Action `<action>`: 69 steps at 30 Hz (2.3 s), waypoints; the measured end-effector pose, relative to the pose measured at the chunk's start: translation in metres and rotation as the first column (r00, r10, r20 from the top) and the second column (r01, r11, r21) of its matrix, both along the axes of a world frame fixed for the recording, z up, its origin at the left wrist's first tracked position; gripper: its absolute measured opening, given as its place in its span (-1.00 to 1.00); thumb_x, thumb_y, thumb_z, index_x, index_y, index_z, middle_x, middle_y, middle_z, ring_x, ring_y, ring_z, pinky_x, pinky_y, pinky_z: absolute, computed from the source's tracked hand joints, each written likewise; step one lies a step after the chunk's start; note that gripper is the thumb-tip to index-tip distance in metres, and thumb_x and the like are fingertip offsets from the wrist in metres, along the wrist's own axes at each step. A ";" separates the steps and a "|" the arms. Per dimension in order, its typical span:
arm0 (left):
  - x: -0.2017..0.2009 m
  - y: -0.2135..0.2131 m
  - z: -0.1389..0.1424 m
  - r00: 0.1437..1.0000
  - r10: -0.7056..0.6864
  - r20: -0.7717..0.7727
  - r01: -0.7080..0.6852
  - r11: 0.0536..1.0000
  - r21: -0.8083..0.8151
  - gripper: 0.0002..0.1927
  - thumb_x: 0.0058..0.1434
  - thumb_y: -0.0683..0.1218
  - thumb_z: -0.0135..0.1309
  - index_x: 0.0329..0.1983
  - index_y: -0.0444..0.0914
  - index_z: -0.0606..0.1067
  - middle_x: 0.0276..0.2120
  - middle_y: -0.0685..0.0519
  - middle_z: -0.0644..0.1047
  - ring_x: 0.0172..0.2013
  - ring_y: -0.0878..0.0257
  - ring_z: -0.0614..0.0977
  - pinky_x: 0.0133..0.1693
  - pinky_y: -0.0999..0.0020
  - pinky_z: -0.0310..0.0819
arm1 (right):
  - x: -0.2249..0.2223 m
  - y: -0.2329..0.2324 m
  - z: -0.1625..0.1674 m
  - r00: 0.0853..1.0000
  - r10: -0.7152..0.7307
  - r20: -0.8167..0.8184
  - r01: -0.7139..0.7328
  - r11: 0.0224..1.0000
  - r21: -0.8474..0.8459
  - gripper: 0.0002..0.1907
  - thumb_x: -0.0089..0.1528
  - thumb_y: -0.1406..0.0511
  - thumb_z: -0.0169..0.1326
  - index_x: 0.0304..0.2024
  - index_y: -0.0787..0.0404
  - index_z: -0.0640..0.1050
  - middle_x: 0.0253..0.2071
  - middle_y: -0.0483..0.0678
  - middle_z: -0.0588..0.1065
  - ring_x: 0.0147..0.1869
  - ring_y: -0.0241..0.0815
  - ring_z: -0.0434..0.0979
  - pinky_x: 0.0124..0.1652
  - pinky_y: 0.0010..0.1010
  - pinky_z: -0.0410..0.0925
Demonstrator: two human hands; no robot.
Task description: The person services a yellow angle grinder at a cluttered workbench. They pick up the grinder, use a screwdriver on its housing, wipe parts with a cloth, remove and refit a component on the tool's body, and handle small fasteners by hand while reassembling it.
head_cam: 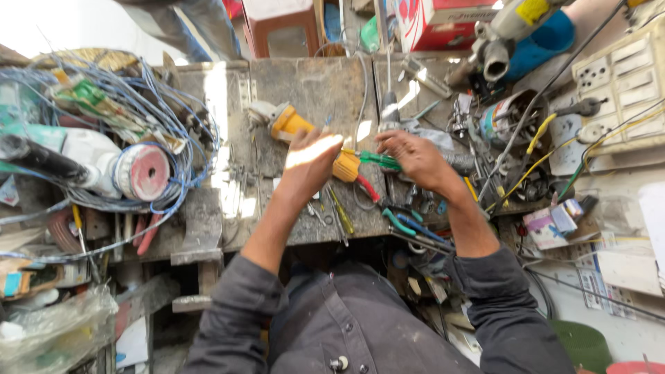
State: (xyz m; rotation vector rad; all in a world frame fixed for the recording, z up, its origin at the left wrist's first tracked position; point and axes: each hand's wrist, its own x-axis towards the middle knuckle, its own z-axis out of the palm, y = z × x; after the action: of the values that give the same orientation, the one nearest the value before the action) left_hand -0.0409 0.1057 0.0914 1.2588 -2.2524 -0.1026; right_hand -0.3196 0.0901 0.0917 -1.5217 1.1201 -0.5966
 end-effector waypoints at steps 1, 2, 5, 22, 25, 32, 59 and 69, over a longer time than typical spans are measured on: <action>0.002 0.011 -0.005 0.997 0.057 -0.044 -0.054 0.996 0.072 -0.84 0.21 -0.21 0.06 -0.15 -0.21 0.56 -0.28 -0.04 0.59 -0.20 -0.04 0.62 -0.07 -0.01 0.44 | -0.011 -0.010 -0.004 0.979 -0.098 -0.181 0.072 0.987 -0.144 -0.65 0.43 0.16 -0.06 0.16 0.20 0.51 -0.05 0.01 0.57 0.02 -0.11 0.58 -0.02 -0.31 0.44; 0.001 0.022 -0.009 0.988 0.138 -0.075 -0.125 0.979 0.160 -0.86 0.23 -0.18 0.06 -0.16 -0.21 0.56 -0.32 -0.07 0.59 -0.27 -0.06 0.62 -0.17 0.00 0.47 | -0.024 -0.022 -0.009 0.916 -0.219 -0.336 0.117 0.947 -0.299 -0.63 0.42 0.15 -0.04 0.18 0.18 0.51 0.00 0.06 0.56 0.05 -0.01 0.58 0.00 -0.25 0.43; -0.005 0.051 -0.026 0.919 0.281 -0.276 -0.208 0.941 0.268 -0.80 0.25 -0.10 0.09 -0.11 -0.28 0.56 -0.39 -0.16 0.59 -0.37 -0.12 0.62 -0.34 0.02 0.46 | -0.066 -0.053 -0.037 0.673 -0.347 -0.653 -0.039 0.865 -0.500 -0.54 0.30 0.10 0.09 0.16 0.21 0.53 0.08 0.21 0.52 0.11 0.28 0.51 0.04 -0.03 0.36; -0.030 0.076 -0.096 0.300 0.629 -0.717 0.442 0.574 0.689 -0.87 0.42 -0.10 -0.01 -0.09 -0.22 0.50 -0.55 0.18 0.42 -0.54 0.45 0.35 -0.47 0.50 0.20 | -0.054 -0.002 0.007 0.816 -0.566 -0.115 0.472 0.768 -0.432 -0.56 0.60 0.10 -0.22 -0.25 0.23 0.43 -0.36 0.07 0.35 -0.34 -0.12 0.30 -0.31 -0.27 0.19; -0.050 0.074 -0.081 0.312 0.362 -0.878 0.359 0.811 0.461 -0.84 0.45 -0.16 0.02 0.04 -0.31 0.47 -0.31 0.01 0.49 -0.27 0.23 0.48 -0.21 0.30 0.32 | 0.011 0.012 -0.016 0.854 -0.512 0.089 0.505 0.777 -0.375 -0.62 0.58 0.06 -0.25 0.01 0.26 0.34 -0.17 -0.10 0.32 -0.05 -0.26 0.31 -0.03 -0.34 0.26; -0.109 0.103 -0.056 0.620 0.340 -0.707 -0.115 0.931 0.346 -0.73 0.33 -0.18 0.02 0.08 -0.27 0.52 -0.07 -0.29 0.60 -0.02 -0.29 0.60 0.00 -0.01 0.46 | 0.082 0.015 -0.043 0.660 -0.654 0.370 0.734 0.667 -0.129 -0.39 0.45 -0.10 -0.06 0.11 0.32 0.49 0.00 -0.05 0.52 0.05 -0.21 0.50 0.08 -0.36 0.38; -0.032 0.114 -0.005 0.674 0.401 -0.621 0.043 0.818 0.574 -0.69 0.32 -0.21 -0.07 0.13 -0.28 0.44 -0.36 -0.27 0.57 -0.31 -0.27 0.61 -0.29 -0.06 0.46 | 0.096 0.073 -0.023 0.434 -0.550 0.714 0.480 0.811 0.334 -0.51 0.40 0.13 -0.08 0.25 0.34 0.41 0.05 0.05 0.53 0.02 -0.16 0.57 0.00 -0.31 0.46; -0.070 0.118 -0.023 0.770 0.282 -0.573 -0.144 0.951 0.274 -0.73 0.30 -0.24 0.01 0.06 -0.27 0.45 -0.25 -0.20 0.60 -0.23 -0.17 0.64 -0.27 0.00 0.49 | 0.070 0.046 -0.087 0.764 -0.624 0.164 0.645 0.744 -0.172 -0.38 0.60 -0.04 -0.13 -0.26 0.39 0.44 -0.37 -0.04 0.38 -0.29 -0.31 0.34 -0.28 -0.43 0.24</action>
State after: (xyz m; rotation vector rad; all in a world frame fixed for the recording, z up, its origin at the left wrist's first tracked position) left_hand -0.1111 0.2240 0.0686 1.3438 -1.5561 -0.5953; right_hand -0.2492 0.1360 0.0048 -1.2435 1.5491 -1.2885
